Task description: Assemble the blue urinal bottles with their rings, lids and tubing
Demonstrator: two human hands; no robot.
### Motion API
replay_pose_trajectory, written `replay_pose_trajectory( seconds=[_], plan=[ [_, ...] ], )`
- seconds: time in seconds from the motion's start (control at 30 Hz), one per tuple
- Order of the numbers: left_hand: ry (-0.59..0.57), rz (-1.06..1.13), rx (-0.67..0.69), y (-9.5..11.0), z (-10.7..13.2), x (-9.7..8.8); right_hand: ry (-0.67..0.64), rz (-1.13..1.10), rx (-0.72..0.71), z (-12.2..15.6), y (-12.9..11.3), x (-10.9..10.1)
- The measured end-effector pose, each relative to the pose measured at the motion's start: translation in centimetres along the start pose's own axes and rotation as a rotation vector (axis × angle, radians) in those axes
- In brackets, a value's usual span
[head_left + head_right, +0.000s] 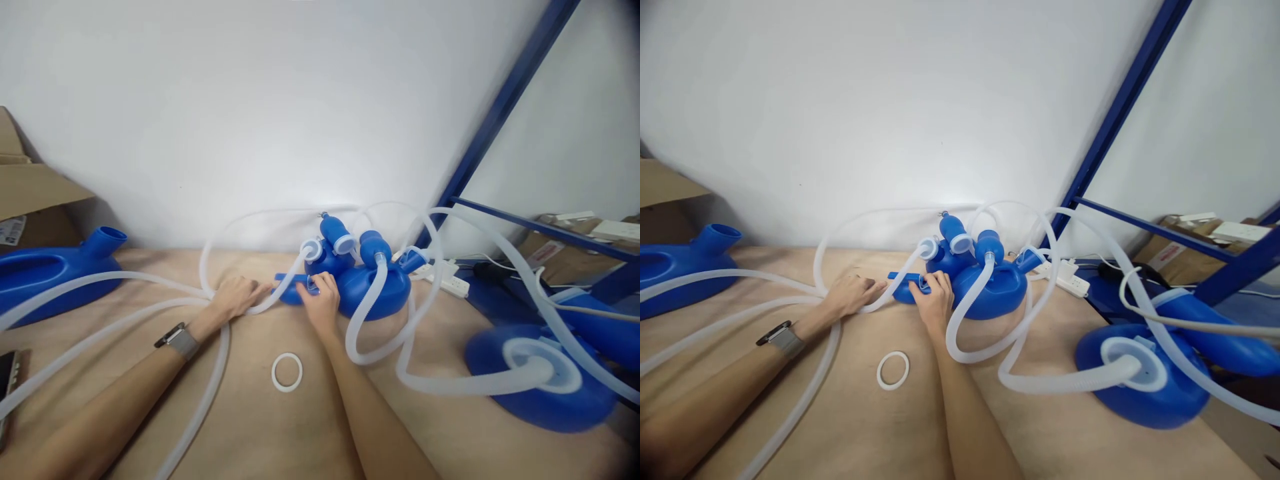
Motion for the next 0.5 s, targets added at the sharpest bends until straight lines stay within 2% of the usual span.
replay_pose_trajectory(
  seconds=[0.13,0.27,0.4,0.5],
  plan=[
    [0.076,0.026,0.014,0.1,0.1,-1.1,-0.047,-0.016,-0.009,0.0,0.5,0.4],
    [0.084,0.141,0.133,1.5,0.2,-2.1,-0.128,-0.090,-0.027,-0.2,0.6,1.0],
    [0.050,0.297,0.166,3.3,0.2,-2.0,-0.286,-0.189,-0.116,0.0,0.0,1.8],
    [0.078,0.376,0.129,4.1,0.1,-1.5,-0.297,-0.231,-0.097,0.1,0.2,1.9]
  ],
)
Point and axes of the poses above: each hand's wrist, its own z-axis away from the middle knuckle, its own x-axis out of the palm, y = z × x, the point moved 4 cm from there along -z, towards the middle knuckle, and after that the axes turned 1 degree about x, right-handed, at the moved point
